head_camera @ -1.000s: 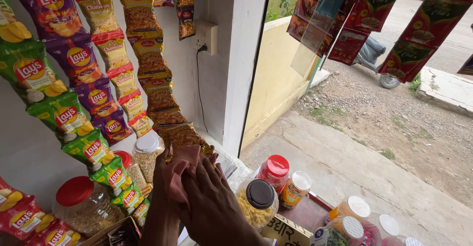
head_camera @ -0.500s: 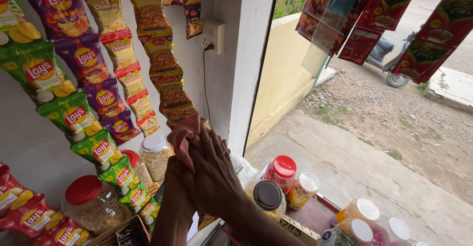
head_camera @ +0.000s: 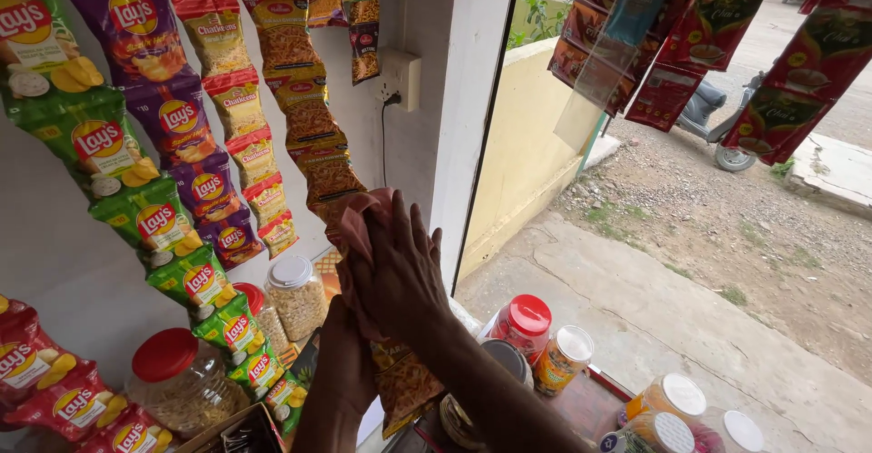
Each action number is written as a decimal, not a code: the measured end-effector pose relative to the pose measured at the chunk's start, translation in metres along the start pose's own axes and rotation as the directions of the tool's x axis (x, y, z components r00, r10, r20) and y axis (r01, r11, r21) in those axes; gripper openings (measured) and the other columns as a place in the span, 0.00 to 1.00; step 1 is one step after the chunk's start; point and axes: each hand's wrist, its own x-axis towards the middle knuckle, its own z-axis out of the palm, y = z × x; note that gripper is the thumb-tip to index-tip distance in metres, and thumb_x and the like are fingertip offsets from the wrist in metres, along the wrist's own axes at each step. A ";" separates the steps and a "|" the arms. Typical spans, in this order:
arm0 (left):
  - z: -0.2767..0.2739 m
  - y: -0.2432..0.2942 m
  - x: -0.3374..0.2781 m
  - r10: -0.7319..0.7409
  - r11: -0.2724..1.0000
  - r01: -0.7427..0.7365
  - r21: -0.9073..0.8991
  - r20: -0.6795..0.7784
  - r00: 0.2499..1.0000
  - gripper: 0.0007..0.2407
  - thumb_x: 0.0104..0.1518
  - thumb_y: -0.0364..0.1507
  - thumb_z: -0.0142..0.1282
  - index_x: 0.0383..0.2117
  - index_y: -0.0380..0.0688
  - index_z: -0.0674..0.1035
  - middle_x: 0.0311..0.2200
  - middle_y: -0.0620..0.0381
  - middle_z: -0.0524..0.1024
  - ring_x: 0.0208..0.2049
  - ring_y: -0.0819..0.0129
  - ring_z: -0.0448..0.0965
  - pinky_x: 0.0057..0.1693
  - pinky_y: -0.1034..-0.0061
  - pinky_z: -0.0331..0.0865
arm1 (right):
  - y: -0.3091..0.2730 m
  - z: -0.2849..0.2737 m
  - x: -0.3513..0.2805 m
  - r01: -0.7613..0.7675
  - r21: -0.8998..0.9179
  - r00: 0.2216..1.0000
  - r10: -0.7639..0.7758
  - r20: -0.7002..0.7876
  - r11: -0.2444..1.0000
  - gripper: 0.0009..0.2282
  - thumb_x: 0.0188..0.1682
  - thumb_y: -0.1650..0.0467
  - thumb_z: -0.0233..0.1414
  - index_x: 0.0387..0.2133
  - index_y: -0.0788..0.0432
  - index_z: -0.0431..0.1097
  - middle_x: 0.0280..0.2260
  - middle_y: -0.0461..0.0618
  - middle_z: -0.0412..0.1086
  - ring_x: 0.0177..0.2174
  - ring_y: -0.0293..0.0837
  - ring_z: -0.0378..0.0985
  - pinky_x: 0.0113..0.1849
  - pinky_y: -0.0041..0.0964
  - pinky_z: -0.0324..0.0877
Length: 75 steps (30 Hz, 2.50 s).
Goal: Cleaning and dusting individual hanging snack bags and display shelves with a cloth in a grocery store.
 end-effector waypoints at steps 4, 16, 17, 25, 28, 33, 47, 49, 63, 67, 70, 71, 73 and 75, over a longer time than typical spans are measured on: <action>-0.041 0.005 0.031 0.110 0.993 -0.109 0.037 -0.020 0.994 0.21 0.64 0.40 0.38 0.61 0.47 0.70 0.56 0.56 0.73 0.55 0.65 0.73 0.59 0.62 0.67 | -0.008 -0.001 -0.019 0.036 0.046 0.994 -0.031 -0.106 0.998 0.30 0.52 0.62 0.49 0.66 0.62 0.54 0.69 0.72 0.43 0.65 0.73 0.45 0.59 0.72 0.46; 0.001 0.011 0.019 0.245 0.969 -0.204 -0.139 0.445 0.861 0.29 0.62 0.46 0.39 0.68 0.47 0.59 0.68 0.55 0.62 0.67 0.66 0.64 0.67 0.72 0.63 | -0.006 -0.002 -0.013 0.158 0.058 0.986 -0.154 -0.062 0.986 0.34 0.46 0.70 0.50 0.68 0.68 0.51 0.69 0.67 0.51 0.69 0.69 0.44 0.65 0.68 0.39; 0.014 0.014 0.008 0.177 0.976 -0.203 0.074 0.268 0.947 0.28 0.61 0.47 0.38 0.68 0.53 0.59 0.66 0.60 0.64 0.66 0.69 0.65 0.65 0.71 0.64 | -0.010 -0.006 -0.001 0.109 0.133 0.993 -0.104 -0.047 0.985 0.32 0.47 0.69 0.50 0.67 0.67 0.51 0.67 0.67 0.53 0.68 0.69 0.46 0.63 0.69 0.40; -0.048 0.011 0.059 0.255 0.944 -0.308 0.117 0.331 0.908 0.28 0.66 0.46 0.41 0.67 0.41 0.63 0.63 0.49 0.68 0.63 0.60 0.69 0.65 0.66 0.65 | -0.041 -0.009 -0.059 0.186 0.076 0.978 -0.177 -0.114 0.980 0.28 0.52 0.65 0.51 0.63 0.68 0.56 0.65 0.74 0.53 0.68 0.72 0.48 0.64 0.67 0.44; -0.035 0.016 0.060 0.200 0.975 -0.221 0.008 0.397 0.896 0.27 0.67 0.44 0.42 0.67 0.42 0.63 0.64 0.50 0.68 0.63 0.62 0.68 0.66 0.68 0.64 | -0.035 -0.005 -0.063 0.182 0.026 0.978 -0.178 -0.112 0.983 0.27 0.53 0.66 0.50 0.64 0.69 0.56 0.67 0.75 0.51 0.68 0.73 0.47 0.65 0.67 0.43; -0.005 0.029 0.052 0.104 0.980 0.006 -0.199 0.538 0.837 0.24 0.69 0.40 0.43 0.68 0.43 0.62 0.65 0.52 0.66 0.64 0.66 0.68 0.68 0.70 0.63 | -0.016 0.011 -0.047 0.178 -0.066 0.971 -0.186 -0.147 0.982 0.23 0.58 0.68 0.46 0.64 0.71 0.57 0.70 0.74 0.48 0.70 0.72 0.46 0.68 0.65 0.43; 0.027 0.036 0.030 0.274 0.949 -0.315 0.009 0.470 0.839 0.24 0.63 0.40 0.45 0.65 0.46 0.62 0.61 0.54 0.69 0.62 0.66 0.69 0.66 0.70 0.64 | -0.023 -0.004 -0.046 0.190 0.048 0.975 -0.182 -0.127 0.981 0.26 0.52 0.71 0.48 0.65 0.65 0.57 0.67 0.67 0.55 0.68 0.65 0.53 0.66 0.62 0.48; 0.032 0.033 0.029 0.249 0.964 -0.264 -0.033 0.464 0.850 0.23 0.63 0.40 0.43 0.64 0.47 0.63 0.61 0.55 0.69 0.62 0.66 0.69 0.66 0.69 0.63 | -0.022 -0.001 -0.051 0.202 0.062 0.973 -0.193 -0.127 0.977 0.27 0.51 0.72 0.47 0.66 0.67 0.56 0.68 0.68 0.54 0.69 0.66 0.52 0.66 0.62 0.48; 0.054 0.047 0.058 0.347 0.929 -0.352 -0.115 0.603 0.718 0.20 0.74 0.38 0.41 0.66 0.40 0.62 0.62 0.49 0.63 0.66 0.59 0.62 0.73 0.62 0.56 | -0.032 -0.003 -0.037 0.051 0.043 0.995 -0.047 -0.091 0.998 0.26 0.54 0.66 0.45 0.65 0.66 0.55 0.66 0.69 0.55 0.66 0.66 0.54 0.64 0.62 0.47; 0.053 0.049 0.072 0.389 0.886 -0.461 -0.046 0.616 0.685 0.20 0.73 0.36 0.40 0.66 0.38 0.62 0.63 0.49 0.64 0.66 0.60 0.63 0.72 0.65 0.58 | -0.030 0.008 -0.053 0.127 0.028 0.990 -0.125 -0.069 0.992 0.30 0.52 0.68 0.45 0.68 0.72 0.50 0.68 0.75 0.49 0.67 0.70 0.49 0.62 0.63 0.42; 0.049 0.048 0.076 0.422 0.828 -0.560 0.025 0.630 0.652 0.20 0.72 0.35 0.40 0.65 0.36 0.63 0.63 0.49 0.65 0.66 0.61 0.64 0.72 0.68 0.60 | -0.018 0.018 -0.025 0.113 0.004 0.979 -0.111 -0.171 0.994 0.28 0.56 0.68 0.44 0.67 0.73 0.50 0.67 0.75 0.49 0.68 0.70 0.50 0.65 0.60 0.46; 0.049 0.051 0.078 0.441 0.788 -0.613 0.058 0.641 0.628 0.19 0.71 0.34 0.39 0.64 0.36 0.63 0.63 0.49 0.65 0.66 0.62 0.64 0.71 0.69 0.61 | -0.014 0.018 -0.007 0.142 -0.005 0.968 -0.139 -0.210 0.990 0.26 0.55 0.69 0.44 0.66 0.72 0.53 0.67 0.73 0.51 0.67 0.70 0.51 0.65 0.60 0.47; 0.050 0.056 0.077 0.460 0.741 -0.665 0.090 0.654 0.601 0.19 0.70 0.33 0.39 0.64 0.35 0.63 0.63 0.49 0.65 0.66 0.63 0.65 0.71 0.71 0.62 | -0.006 0.017 0.019 0.173 -0.012 0.953 -0.170 -0.249 0.985 0.25 0.55 0.69 0.43 0.64 0.71 0.55 0.67 0.72 0.52 0.67 0.69 0.52 0.65 0.59 0.48; 0.051 0.059 0.073 0.481 0.674 -0.727 0.132 0.669 0.566 0.19 0.70 0.32 0.39 0.63 0.34 0.63 0.63 0.49 0.66 0.67 0.63 0.66 0.71 0.73 0.63 | 0.000 0.018 0.035 0.085 -0.023 0.971 -0.088 -0.223 0.996 0.23 0.57 0.68 0.44 0.63 0.70 0.57 0.66 0.72 0.54 0.66 0.68 0.54 0.64 0.57 0.50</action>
